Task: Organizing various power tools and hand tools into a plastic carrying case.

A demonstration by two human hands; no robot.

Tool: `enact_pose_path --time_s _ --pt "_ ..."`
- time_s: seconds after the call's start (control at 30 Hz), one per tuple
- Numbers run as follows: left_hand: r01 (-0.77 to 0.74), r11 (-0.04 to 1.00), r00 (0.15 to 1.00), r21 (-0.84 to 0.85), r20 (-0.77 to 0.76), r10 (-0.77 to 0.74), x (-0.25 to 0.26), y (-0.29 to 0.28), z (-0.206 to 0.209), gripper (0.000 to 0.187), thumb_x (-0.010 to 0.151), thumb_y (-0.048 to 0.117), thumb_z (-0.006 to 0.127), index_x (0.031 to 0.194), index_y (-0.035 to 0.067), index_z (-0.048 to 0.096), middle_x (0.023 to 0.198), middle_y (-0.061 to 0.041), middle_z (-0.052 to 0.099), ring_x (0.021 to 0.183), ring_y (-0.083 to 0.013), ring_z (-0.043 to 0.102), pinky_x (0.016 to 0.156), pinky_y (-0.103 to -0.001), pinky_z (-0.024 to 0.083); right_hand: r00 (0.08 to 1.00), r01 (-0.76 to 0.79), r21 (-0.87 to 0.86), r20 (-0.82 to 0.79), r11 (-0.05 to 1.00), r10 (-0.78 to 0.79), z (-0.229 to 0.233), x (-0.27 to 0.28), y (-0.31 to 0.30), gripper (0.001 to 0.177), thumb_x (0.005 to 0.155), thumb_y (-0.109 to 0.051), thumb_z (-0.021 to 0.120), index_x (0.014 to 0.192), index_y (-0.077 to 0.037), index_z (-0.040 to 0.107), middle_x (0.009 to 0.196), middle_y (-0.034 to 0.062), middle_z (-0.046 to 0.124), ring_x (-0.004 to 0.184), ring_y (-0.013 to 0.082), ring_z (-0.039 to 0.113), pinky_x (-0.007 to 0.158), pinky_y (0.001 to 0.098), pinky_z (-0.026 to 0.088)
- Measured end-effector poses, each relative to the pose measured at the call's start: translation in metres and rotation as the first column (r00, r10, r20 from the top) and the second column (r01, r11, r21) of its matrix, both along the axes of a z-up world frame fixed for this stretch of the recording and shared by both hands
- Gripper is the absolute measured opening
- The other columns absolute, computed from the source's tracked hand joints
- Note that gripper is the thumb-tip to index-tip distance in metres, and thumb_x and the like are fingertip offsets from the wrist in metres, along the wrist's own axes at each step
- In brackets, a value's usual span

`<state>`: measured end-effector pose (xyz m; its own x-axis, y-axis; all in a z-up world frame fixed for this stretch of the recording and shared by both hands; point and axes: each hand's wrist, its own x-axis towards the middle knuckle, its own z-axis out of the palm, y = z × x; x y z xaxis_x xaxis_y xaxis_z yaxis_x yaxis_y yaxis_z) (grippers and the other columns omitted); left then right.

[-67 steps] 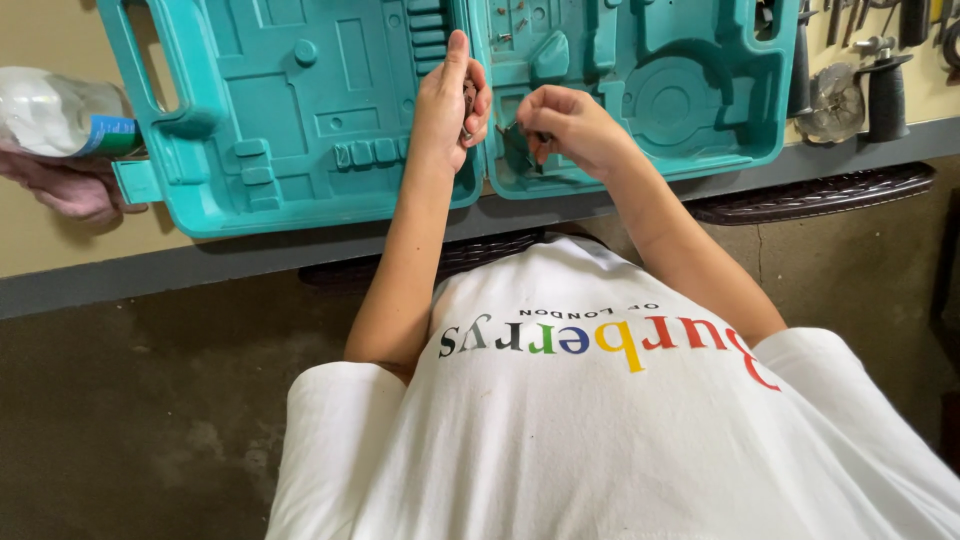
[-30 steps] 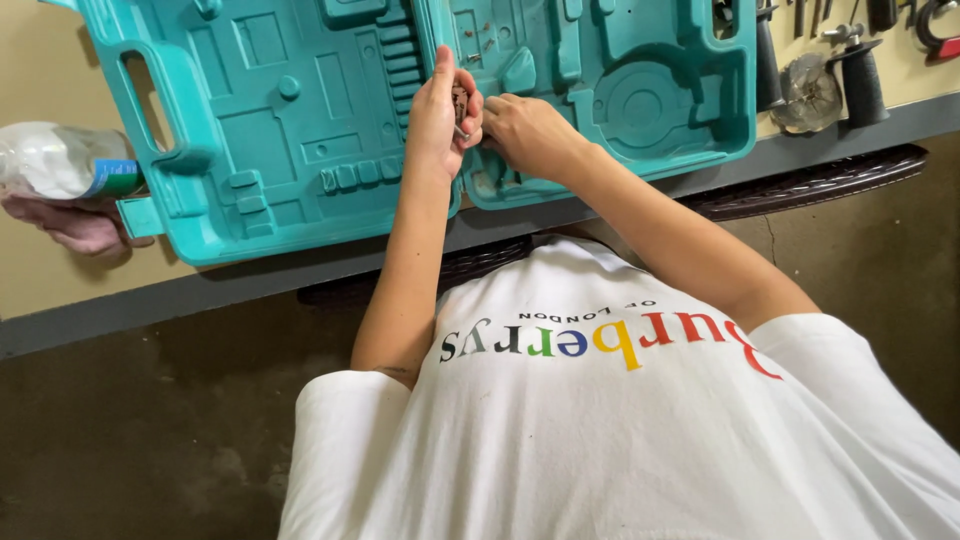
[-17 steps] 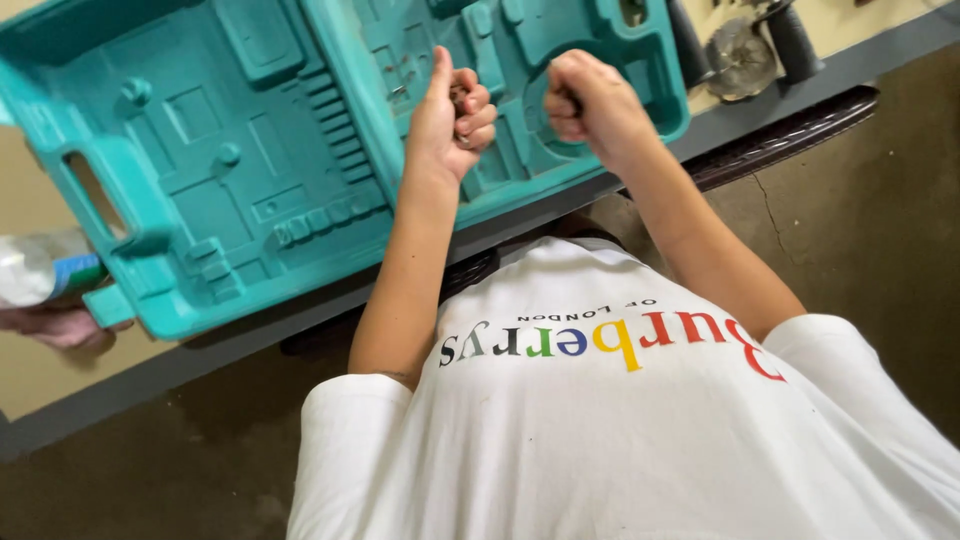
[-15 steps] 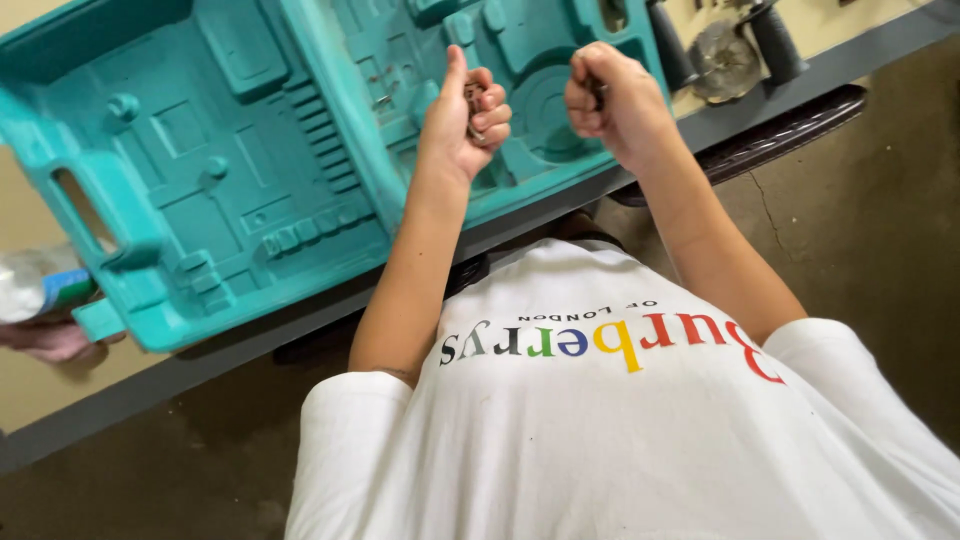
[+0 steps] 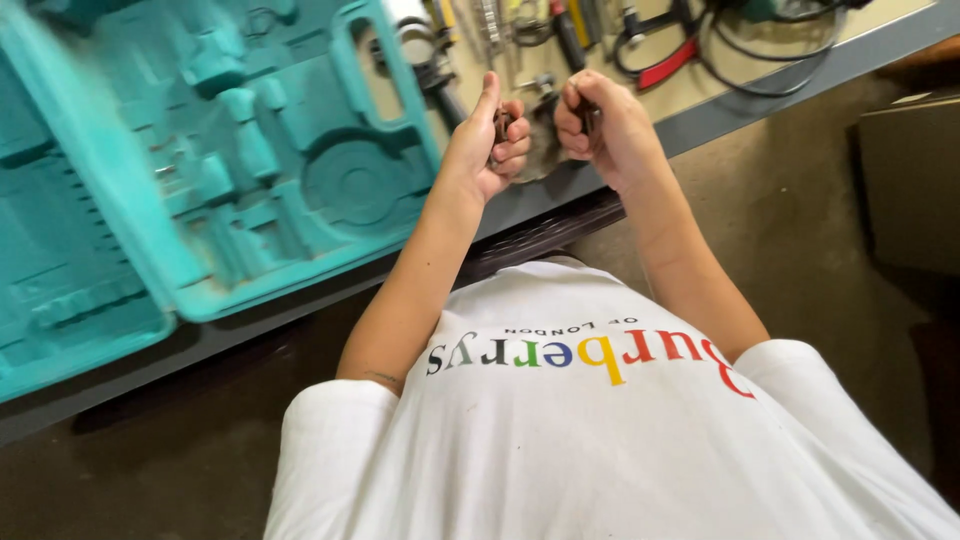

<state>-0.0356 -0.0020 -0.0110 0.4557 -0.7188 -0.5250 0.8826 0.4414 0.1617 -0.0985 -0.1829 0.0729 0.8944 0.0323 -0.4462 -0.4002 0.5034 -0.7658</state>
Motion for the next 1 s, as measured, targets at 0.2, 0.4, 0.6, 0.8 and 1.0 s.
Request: enact_pose_path --time_s 0.2,0.4,0.6,0.8,1.0 --pt "-0.043 0.999 0.999 0.007 0.031 0.042 -0.013 -0.066 -0.007 0.049 0.099 0.060 0.054 0.085 0.013 0.056 0.060 0.000 0.047 0.043 -0.0082 0.034 0.037 -0.024 0.022 0.998 -0.057 -0.002 -0.025 0.998 0.057 0.005 0.008 -0.056 0.024 0.108 -0.025 0.048 0.089 -0.010 0.052 0.070 0.0021 0.051 0.057 0.0110 0.045 0.048 0.0259 0.033" --pt "-0.080 0.982 0.995 0.170 0.074 0.068 0.003 -0.087 0.014 0.049 0.099 0.061 0.052 0.087 0.013 0.055 0.063 -0.002 0.051 0.045 -0.0096 0.037 0.039 -0.026 0.023 0.998 -0.057 0.046 0.028 0.997 0.056 0.007 0.012 -0.073 0.022 0.109 -0.023 0.048 0.092 -0.008 0.053 0.073 0.0033 0.052 0.059 0.0116 0.047 0.049 0.0256 0.034" --pt "-0.081 0.959 0.983 0.273 0.183 0.031 0.015 -0.113 0.032 0.053 0.097 0.063 0.052 0.087 0.011 0.055 0.063 -0.002 0.052 0.044 -0.0086 0.037 0.039 -0.024 0.023 0.998 -0.044 0.047 0.044 0.998 0.042 0.008 0.009 -0.100 0.022 0.111 -0.024 0.047 0.097 -0.008 0.054 0.075 0.0025 0.052 0.060 0.0107 0.046 0.048 0.0243 0.033" --pt "-0.128 0.943 0.926 0.307 0.377 0.003 0.015 -0.180 0.045 0.057 0.096 0.065 0.053 0.085 0.010 0.055 0.061 0.000 0.049 0.043 -0.0067 0.034 0.037 -0.024 0.020 0.996 -0.076 0.007 0.047 0.997 0.076 0.021 0.016 -0.161 0.025 0.112 -0.027 0.046 0.098 -0.009 0.053 0.073 0.0015 0.049 0.059 0.0113 0.048 0.047 0.0258 0.036" --pt "-0.239 0.911 0.861 0.335 0.507 0.039 0.008 -0.301 0.045 0.061 0.095 0.069 0.052 0.080 0.010 0.055 0.057 0.001 0.047 0.041 -0.0071 0.033 0.036 -0.026 0.019 0.979 -0.151 -0.141 0.114 0.978 0.168 0.031 0.020 -0.286 0.026 0.112 -0.029 0.044 0.099 -0.008 0.052 0.072 0.0003 0.045 0.055 0.0122 0.047 0.044 0.0265 0.036"
